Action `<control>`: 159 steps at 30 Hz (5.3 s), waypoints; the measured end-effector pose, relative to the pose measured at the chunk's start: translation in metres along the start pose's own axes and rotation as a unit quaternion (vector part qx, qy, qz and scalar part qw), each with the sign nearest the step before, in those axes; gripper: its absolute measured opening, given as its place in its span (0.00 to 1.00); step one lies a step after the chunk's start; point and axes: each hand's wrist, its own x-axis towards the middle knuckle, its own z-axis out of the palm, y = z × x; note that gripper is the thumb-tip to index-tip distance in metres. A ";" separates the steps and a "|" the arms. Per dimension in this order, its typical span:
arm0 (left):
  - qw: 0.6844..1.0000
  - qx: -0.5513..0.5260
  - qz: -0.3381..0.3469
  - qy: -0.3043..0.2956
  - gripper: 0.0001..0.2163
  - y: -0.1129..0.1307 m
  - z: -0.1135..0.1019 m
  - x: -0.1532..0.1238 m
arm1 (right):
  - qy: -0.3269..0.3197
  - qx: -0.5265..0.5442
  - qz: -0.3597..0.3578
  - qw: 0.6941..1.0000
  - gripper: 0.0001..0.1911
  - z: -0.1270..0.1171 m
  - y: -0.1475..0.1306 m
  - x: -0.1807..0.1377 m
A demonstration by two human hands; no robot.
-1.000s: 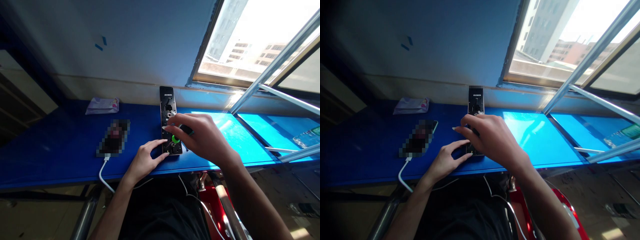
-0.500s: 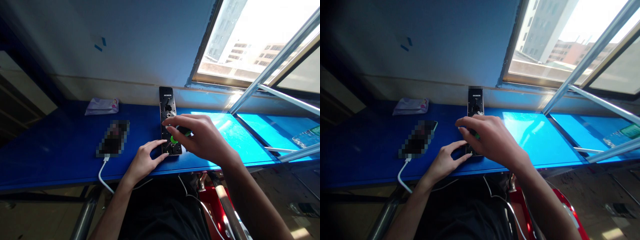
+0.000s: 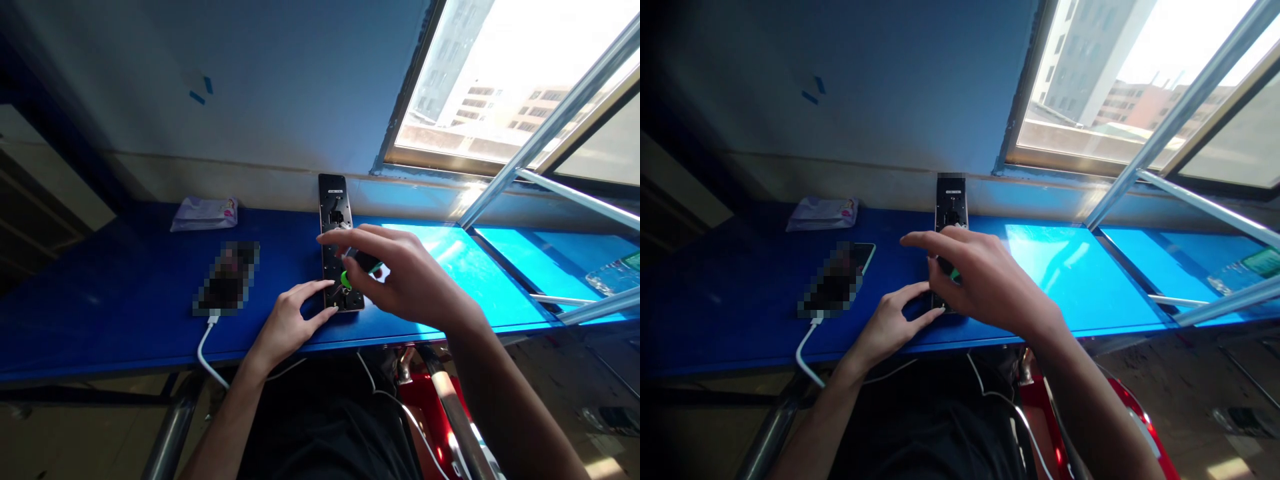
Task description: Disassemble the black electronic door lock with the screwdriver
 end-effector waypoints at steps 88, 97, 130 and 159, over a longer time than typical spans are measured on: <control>0.997 0.025 0.061 0.032 0.03 0.005 0.008 0.006 | 0.185 0.001 -0.008 0.983 0.20 0.006 0.032 -0.035; 0.994 0.003 0.050 0.095 0.05 0.007 0.001 0.007 | 0.170 0.012 -0.007 0.985 0.20 0.008 0.032 -0.034; 0.967 0.159 0.183 -0.078 0.07 0.005 -0.023 0.017 | 0.167 0.006 -0.010 0.986 0.20 0.007 0.033 -0.034; 0.971 0.119 0.186 -0.092 0.06 0.006 -0.025 0.021 | 0.164 0.012 -0.006 0.986 0.21 0.008 0.034 -0.034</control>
